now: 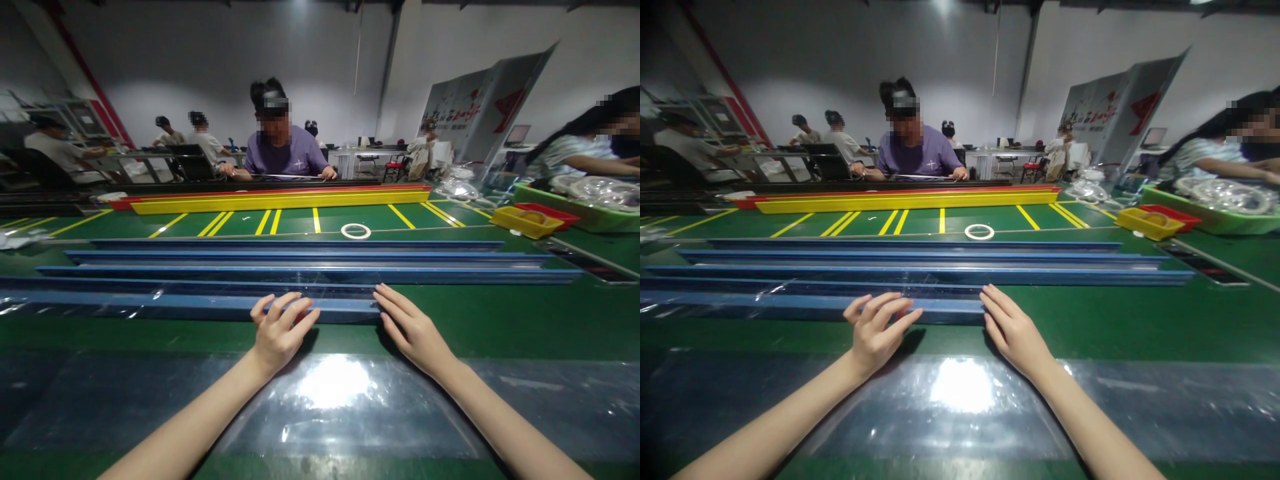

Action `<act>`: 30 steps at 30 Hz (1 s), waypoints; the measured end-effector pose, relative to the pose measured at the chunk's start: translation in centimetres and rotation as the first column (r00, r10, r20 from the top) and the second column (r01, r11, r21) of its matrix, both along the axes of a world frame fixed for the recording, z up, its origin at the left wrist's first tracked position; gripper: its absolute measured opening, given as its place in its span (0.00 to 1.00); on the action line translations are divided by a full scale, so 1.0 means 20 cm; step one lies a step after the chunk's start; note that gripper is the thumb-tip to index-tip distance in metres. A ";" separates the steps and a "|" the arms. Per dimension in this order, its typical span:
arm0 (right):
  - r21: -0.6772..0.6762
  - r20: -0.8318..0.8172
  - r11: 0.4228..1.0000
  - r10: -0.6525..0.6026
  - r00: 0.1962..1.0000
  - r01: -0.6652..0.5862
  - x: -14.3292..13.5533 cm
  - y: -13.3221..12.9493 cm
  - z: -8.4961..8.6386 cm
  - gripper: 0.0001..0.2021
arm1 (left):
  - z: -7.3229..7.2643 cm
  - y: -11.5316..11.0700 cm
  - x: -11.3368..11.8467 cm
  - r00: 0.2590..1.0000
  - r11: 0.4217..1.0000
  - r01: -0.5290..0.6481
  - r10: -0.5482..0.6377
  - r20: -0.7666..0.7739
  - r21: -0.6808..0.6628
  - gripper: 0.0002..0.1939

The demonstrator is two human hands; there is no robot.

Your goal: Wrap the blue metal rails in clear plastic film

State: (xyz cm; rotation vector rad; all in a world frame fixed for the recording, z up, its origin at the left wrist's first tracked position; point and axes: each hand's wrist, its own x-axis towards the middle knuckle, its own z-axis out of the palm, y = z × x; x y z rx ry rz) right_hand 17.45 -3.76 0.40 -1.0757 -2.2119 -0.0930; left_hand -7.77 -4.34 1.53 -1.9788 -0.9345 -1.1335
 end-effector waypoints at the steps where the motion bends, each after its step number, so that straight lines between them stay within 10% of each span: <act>1: -0.003 -0.008 1.000 -0.010 1.000 0.009 0.00 0.00 0.00 0.21 | 0.00 0.00 0.00 1.000 0.999 -0.013 0.013 -0.006 -0.030 0.12; 10: -0.087 -0.006 0.996 -0.027 1.000 0.026 0.00 0.01 -0.01 0.18 | 0.00 0.02 0.00 0.993 0.933 -0.066 0.025 -0.118 -0.353 0.10; 30: -0.194 -0.063 0.981 0.016 0.998 -0.028 0.01 0.01 0.01 0.13 | -0.02 0.05 0.01 0.973 0.931 -0.080 -0.005 -0.232 -0.355 0.11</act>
